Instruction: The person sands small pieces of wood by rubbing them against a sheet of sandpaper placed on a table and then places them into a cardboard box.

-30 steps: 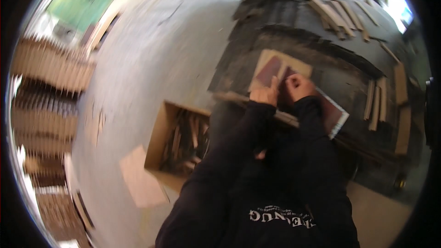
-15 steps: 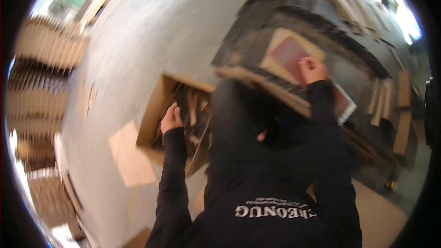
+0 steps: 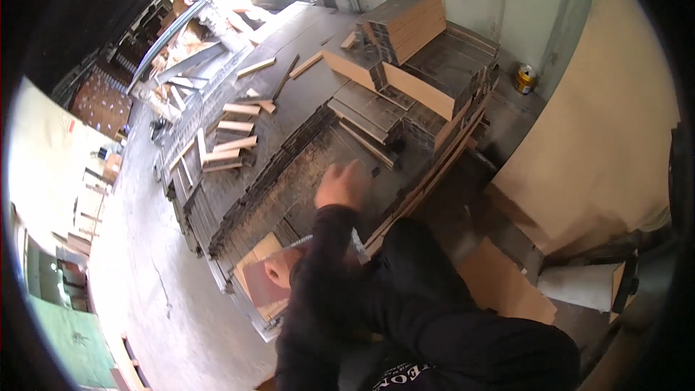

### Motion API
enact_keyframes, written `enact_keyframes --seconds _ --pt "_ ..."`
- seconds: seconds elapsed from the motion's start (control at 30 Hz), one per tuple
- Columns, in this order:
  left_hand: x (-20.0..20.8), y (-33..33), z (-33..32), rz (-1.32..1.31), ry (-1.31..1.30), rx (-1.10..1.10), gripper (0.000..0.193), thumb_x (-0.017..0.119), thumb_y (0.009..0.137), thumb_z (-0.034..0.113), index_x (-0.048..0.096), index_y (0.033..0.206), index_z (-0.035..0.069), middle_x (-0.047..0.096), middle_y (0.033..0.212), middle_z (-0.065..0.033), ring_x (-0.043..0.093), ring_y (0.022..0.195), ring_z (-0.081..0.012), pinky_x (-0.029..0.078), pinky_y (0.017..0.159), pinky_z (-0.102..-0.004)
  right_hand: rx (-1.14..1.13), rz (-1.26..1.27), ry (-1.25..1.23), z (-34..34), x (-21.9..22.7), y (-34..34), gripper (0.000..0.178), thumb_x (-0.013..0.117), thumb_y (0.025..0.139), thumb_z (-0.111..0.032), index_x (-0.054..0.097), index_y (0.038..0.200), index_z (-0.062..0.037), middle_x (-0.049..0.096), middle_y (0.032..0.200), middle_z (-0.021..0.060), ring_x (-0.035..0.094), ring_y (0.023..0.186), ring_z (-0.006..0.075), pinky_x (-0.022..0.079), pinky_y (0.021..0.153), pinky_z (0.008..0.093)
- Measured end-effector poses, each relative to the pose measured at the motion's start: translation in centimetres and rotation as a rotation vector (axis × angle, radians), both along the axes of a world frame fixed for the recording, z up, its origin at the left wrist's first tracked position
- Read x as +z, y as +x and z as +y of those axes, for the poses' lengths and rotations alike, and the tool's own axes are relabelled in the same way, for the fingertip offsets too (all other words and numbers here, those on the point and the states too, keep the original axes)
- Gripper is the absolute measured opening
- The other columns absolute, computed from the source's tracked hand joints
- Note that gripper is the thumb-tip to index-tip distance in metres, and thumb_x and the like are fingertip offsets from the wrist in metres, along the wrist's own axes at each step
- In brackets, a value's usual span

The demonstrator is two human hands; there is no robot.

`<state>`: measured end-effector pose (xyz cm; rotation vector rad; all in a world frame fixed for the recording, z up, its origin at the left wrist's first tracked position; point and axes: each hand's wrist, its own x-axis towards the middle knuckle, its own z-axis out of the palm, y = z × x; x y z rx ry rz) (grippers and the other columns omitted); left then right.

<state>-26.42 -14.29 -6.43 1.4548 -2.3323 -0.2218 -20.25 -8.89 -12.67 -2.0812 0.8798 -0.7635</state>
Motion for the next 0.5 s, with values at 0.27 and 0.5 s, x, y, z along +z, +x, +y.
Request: enact_keyframes --seconds 0.27,0.5 --pt "-4.7 -0.2 -3.0 -0.087 -0.162 0.010 0.031 0.061 0.073 0.026 0.054 0.101 0.016 0.054 0.104 -0.0106 0.054 0.091 -0.0322 0.043 0.076 -0.0435 -0.018 -0.077 0.053 0.0 -1.4 -2.1 0.017 0.056 0.075 -0.023 0.061 0.084 -0.0091 0.062 0.083 0.0159 0.059 0.078 0.0298 0.047 0.068 0.0388" --pt "-3.9 -1.1 -5.4 -0.026 0.038 0.351 0.031 0.064 0.071 0.022 0.047 0.093 0.010 0.056 0.092 -0.0142 0.055 0.084 -0.0354 0.045 0.068 -0.0421 0.026 -0.109 0.044 0.9 -0.6 -0.8 0.017 0.056 0.075 -0.022 0.061 0.084 -0.0088 0.062 0.084 0.0163 0.059 0.078 0.0305 0.046 0.067 0.0397"
